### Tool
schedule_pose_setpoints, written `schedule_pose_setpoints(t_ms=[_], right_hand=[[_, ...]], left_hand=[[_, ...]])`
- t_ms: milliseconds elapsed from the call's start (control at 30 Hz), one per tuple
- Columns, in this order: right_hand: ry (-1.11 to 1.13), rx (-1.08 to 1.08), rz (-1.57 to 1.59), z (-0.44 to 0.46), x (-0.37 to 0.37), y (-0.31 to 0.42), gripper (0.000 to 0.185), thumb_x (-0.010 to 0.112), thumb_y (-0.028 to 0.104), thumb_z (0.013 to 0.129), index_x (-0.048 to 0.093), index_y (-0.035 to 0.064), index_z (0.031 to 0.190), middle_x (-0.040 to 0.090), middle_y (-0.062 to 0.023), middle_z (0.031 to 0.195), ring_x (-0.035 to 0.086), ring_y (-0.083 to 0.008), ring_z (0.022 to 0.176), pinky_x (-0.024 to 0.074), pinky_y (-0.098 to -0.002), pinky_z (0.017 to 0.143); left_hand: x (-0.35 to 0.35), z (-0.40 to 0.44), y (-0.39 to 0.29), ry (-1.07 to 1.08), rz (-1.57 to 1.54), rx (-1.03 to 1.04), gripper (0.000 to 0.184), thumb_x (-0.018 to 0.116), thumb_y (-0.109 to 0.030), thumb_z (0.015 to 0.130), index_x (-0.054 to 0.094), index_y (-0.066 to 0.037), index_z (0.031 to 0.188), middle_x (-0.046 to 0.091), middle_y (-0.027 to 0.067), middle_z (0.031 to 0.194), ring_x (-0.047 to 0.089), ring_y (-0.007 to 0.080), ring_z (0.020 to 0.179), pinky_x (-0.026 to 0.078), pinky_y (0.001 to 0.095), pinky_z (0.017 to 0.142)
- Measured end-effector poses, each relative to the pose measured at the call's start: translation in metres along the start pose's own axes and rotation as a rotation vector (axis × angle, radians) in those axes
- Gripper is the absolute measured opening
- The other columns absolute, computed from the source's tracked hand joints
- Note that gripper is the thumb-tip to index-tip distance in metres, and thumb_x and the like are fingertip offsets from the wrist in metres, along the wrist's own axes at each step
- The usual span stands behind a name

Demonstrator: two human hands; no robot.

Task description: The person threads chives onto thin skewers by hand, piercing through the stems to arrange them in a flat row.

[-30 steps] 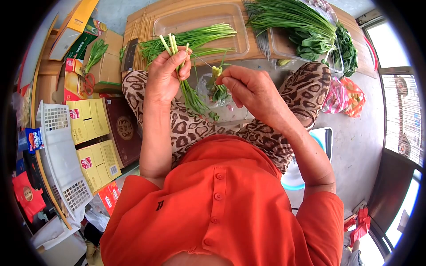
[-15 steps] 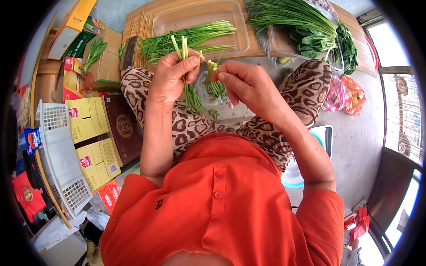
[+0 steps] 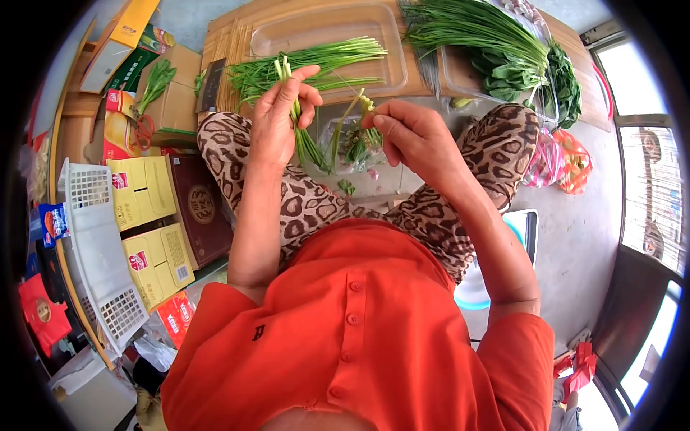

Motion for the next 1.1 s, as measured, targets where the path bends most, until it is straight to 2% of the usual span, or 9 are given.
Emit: schedule_pose_setpoints(t_ms=[67,133,200,333,500,800,1100], right_hand=[[0.001,0.009,0.003,-0.001,0.001,-0.001,0.020,0.048,0.015,0.096,0.061,0.0002,0.096,0.046,0.0035,0.056,0.042,-0.0041,0.050,0.0323,-0.0198,0.047],[0.009,-0.076,-0.002,0.001,0.004,0.000,0.020,0.049,0.016,0.096,0.062,0.0004,0.096,0.047,0.0031,0.056,0.042,-0.0041,0.050,0.0324,-0.0201,0.047],[0.013,-0.077,-0.023,0.002,0.007,0.002,0.020,0.049,0.016,0.096,0.062,0.0004,0.096,0.047,0.0029,0.055,0.043,-0.0041,0.050,0.0326,-0.0204,0.047],[0.025,-0.068,-0.058,0.001,0.009,0.001,0.021,0.050,0.017,0.096,0.062,-0.0001,0.095,0.048,0.0024,0.054,0.043,-0.0042,0.049,0.0333,-0.0215,0.047],[0.012,-0.080,-0.090,0.000,0.008,0.004,0.021,0.050,0.016,0.096,0.062,0.0001,0.095,0.048,0.0023,0.053,0.043,-0.0047,0.049,0.0336,-0.0220,0.047],[0.002,-0.080,-0.095,-0.005,0.007,0.009,0.021,0.049,0.016,0.096,0.062,0.0002,0.095,0.048,0.0015,0.054,0.043,-0.0050,0.049,0.0339,-0.0222,0.047],[0.012,-0.087,-0.095,-0.003,0.007,0.006,0.021,0.048,0.015,0.096,0.062,-0.0002,0.096,0.048,0.0014,0.054,0.043,-0.0051,0.049,0.0343,-0.0221,0.047]], left_hand=[[0.004,-0.001,-0.002,-0.006,-0.024,0.018,0.032,0.052,-0.031,0.095,0.059,-0.001,0.106,0.061,0.0039,0.078,0.045,0.0084,0.057,0.033,0.0209,0.051],[0.006,-0.001,-0.002,-0.011,-0.049,0.034,0.028,0.053,-0.030,0.095,0.058,-0.003,0.102,0.062,0.0046,0.079,0.045,0.0086,0.056,0.033,0.0209,0.051],[0.007,-0.002,-0.002,-0.019,-0.067,0.032,0.021,0.056,-0.027,0.094,0.055,-0.006,0.093,0.062,0.0055,0.082,0.047,0.0100,0.057,0.035,0.0219,0.051],[0.006,-0.002,-0.002,-0.034,-0.105,0.041,0.019,0.060,-0.024,0.091,0.058,-0.006,0.095,0.060,0.0044,0.084,0.049,0.0110,0.059,0.037,0.0229,0.052],[0.003,-0.003,0.001,-0.037,-0.326,-0.046,0.017,0.064,-0.018,0.088,0.061,-0.004,0.098,0.056,0.0015,0.080,0.050,0.0107,0.060,0.038,0.0233,0.052],[0.010,-0.004,-0.010,-0.043,-0.114,0.058,0.018,0.062,-0.015,0.089,0.062,-0.001,0.100,0.057,0.0025,0.079,0.053,0.0116,0.059,0.040,0.0246,0.049],[0.010,-0.003,-0.005,-0.044,-0.157,0.022,0.021,0.062,-0.017,0.090,0.062,0.000,0.101,0.058,0.0030,0.081,0.052,0.0120,0.056,0.041,0.0251,0.048]])
Point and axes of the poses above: each hand's wrist, its own z-axis towards the middle knuckle, its own x-axis out of the palm, y = z × x, the point moved 7 cm from there along z, towards the middle knuckle
